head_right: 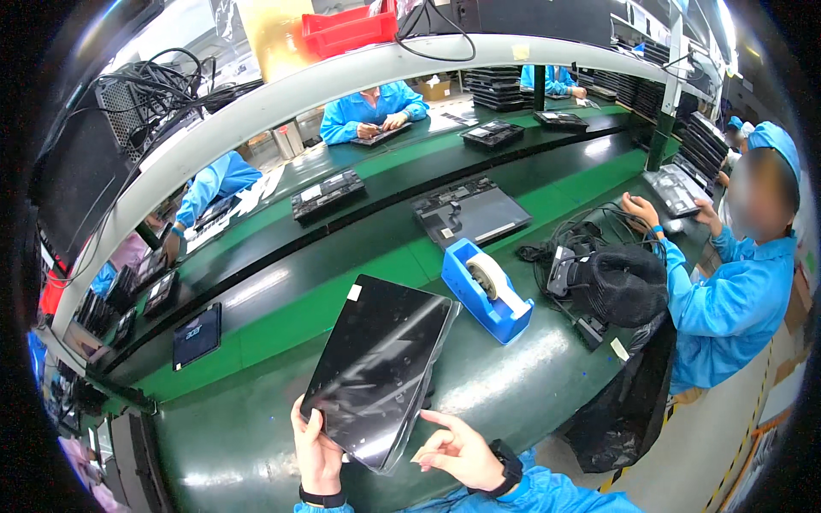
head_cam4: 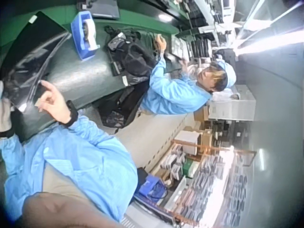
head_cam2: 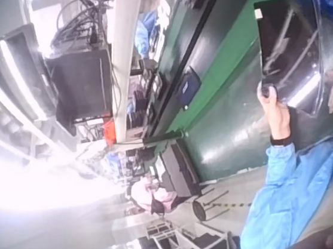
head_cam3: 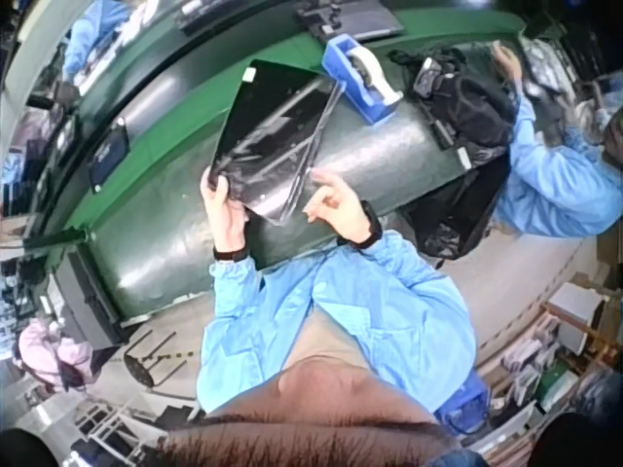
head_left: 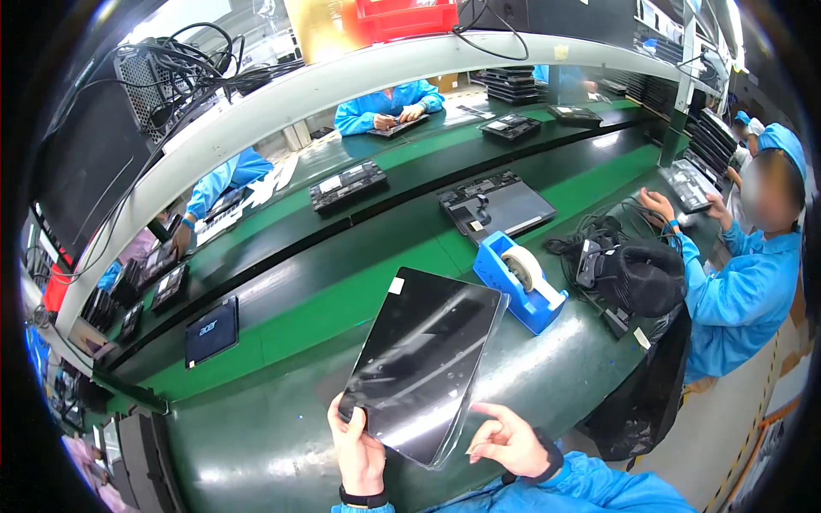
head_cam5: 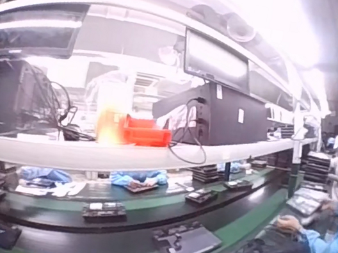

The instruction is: Assembling and inspecting tablet computers on a production line, including applying protective film and adhesive.

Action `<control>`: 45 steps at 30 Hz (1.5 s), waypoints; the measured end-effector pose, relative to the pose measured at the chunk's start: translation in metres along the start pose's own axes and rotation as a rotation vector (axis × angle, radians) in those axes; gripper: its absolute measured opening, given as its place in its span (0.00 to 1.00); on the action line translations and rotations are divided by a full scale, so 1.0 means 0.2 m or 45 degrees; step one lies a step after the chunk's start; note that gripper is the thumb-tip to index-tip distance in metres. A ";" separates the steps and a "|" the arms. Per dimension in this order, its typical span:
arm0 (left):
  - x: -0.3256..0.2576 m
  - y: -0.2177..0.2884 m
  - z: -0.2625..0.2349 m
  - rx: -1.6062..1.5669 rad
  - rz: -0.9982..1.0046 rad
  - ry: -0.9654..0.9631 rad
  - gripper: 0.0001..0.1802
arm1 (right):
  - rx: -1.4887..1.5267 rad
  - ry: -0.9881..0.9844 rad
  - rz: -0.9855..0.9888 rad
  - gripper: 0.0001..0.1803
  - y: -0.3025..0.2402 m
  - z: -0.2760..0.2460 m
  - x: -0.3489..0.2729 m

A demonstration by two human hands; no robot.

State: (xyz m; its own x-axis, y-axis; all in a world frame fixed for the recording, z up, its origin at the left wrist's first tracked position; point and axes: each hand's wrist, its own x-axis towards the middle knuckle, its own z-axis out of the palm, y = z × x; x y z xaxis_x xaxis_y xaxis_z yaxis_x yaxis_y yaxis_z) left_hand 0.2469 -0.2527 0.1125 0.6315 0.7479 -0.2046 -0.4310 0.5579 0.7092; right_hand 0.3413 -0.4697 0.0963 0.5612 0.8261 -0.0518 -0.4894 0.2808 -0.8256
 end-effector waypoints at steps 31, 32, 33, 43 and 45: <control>-0.08 0.06 0.06 0.121 0.301 0.142 0.27 | -0.778 0.527 -0.168 0.08 0.00 0.17 0.02; -0.08 0.06 0.06 0.122 0.302 0.144 0.27 | -1.007 0.457 -0.302 0.09 -0.02 0.20 0.02; -0.09 0.06 0.06 0.148 0.307 0.179 0.27 | -1.128 0.418 -0.306 0.10 -0.02 0.21 0.03; -0.18 0.01 0.16 0.200 0.413 0.181 0.28 | -0.075 0.301 0.268 0.16 0.16 0.17 0.20; -0.19 0.01 0.15 0.254 0.354 0.149 0.28 | 0.128 0.266 0.257 0.17 0.15 0.24 0.19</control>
State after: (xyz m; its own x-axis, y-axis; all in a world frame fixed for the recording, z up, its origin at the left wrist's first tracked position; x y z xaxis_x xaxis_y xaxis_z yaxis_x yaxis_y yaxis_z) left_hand 0.2420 -0.2907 0.1421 0.4249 0.9037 -0.0534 -0.4342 0.2552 0.8639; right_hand 0.3162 -0.4062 0.0958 0.5657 0.7547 -0.3323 -0.6628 0.1763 -0.7278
